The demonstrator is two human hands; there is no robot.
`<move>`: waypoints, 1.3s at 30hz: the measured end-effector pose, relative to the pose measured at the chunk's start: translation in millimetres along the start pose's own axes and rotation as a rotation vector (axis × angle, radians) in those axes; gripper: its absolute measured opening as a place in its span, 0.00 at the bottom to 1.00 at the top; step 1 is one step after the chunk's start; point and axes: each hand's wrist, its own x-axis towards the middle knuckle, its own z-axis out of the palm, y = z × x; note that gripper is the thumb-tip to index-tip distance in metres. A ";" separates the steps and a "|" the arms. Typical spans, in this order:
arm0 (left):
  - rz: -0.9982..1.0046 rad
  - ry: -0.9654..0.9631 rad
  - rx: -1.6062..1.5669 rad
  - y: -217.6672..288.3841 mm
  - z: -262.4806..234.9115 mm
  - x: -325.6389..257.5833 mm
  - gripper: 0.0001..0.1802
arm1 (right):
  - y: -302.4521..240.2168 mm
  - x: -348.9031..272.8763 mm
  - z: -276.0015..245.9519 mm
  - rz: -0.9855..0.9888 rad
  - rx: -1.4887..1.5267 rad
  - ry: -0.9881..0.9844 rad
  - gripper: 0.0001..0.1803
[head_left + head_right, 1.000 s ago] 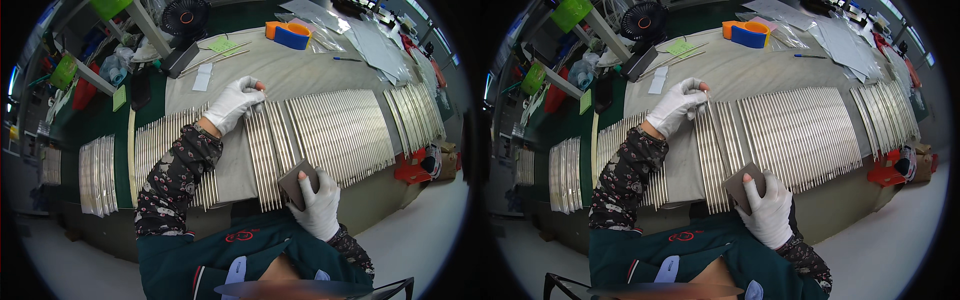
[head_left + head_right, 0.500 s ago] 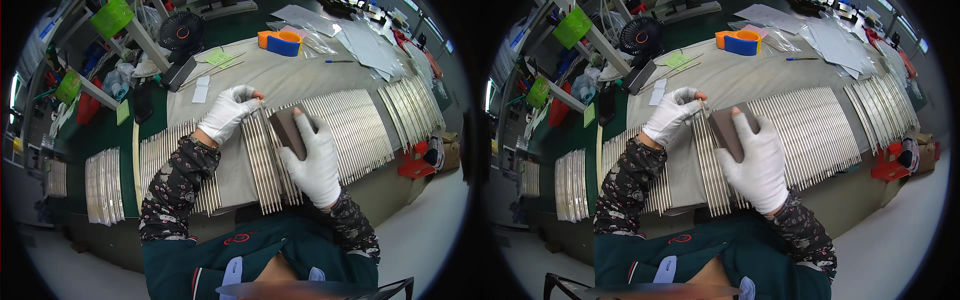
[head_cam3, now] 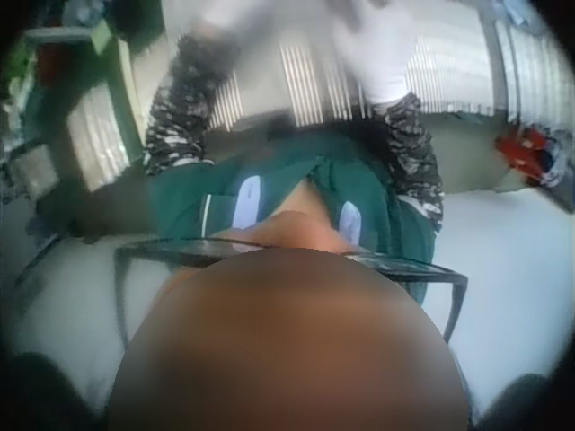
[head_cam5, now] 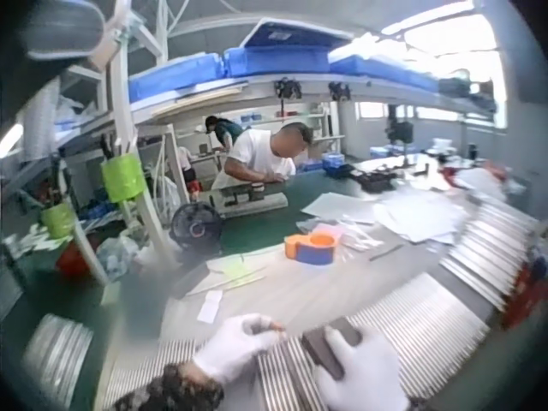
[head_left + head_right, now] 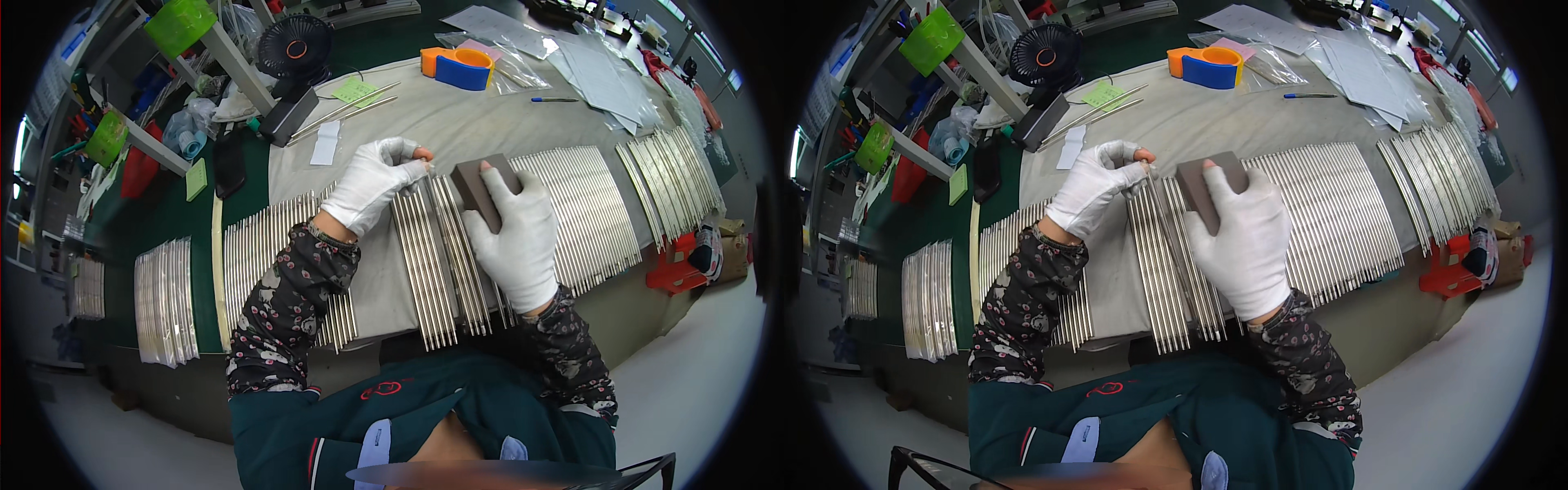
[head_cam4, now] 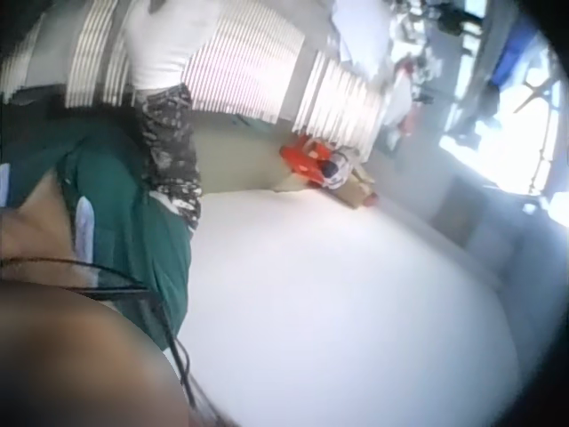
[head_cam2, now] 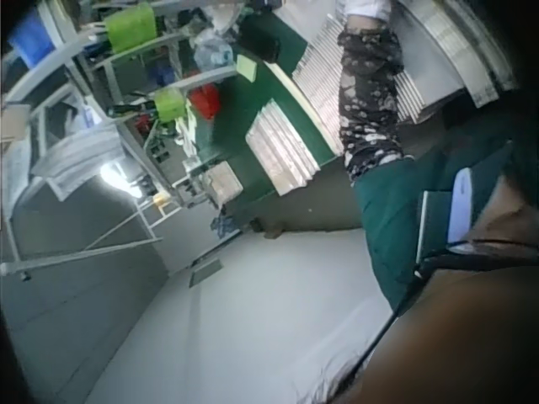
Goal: Sand several thin metal rods using a sanding block on a workbench.
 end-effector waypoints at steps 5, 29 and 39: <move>-0.029 0.008 -0.007 -4.0 -0.3 4.3 0.10 | 7.1 6.7 6.5 0.062 -0.085 -0.153 0.30; -0.042 -0.013 -0.078 -14.5 -3.0 12.0 0.10 | 16.7 -10.4 1.5 0.112 -0.098 -0.257 0.28; -0.210 0.005 0.256 -47.6 -11.0 42.0 0.15 | 18.3 -35.4 -16.2 0.025 -0.003 -0.137 0.33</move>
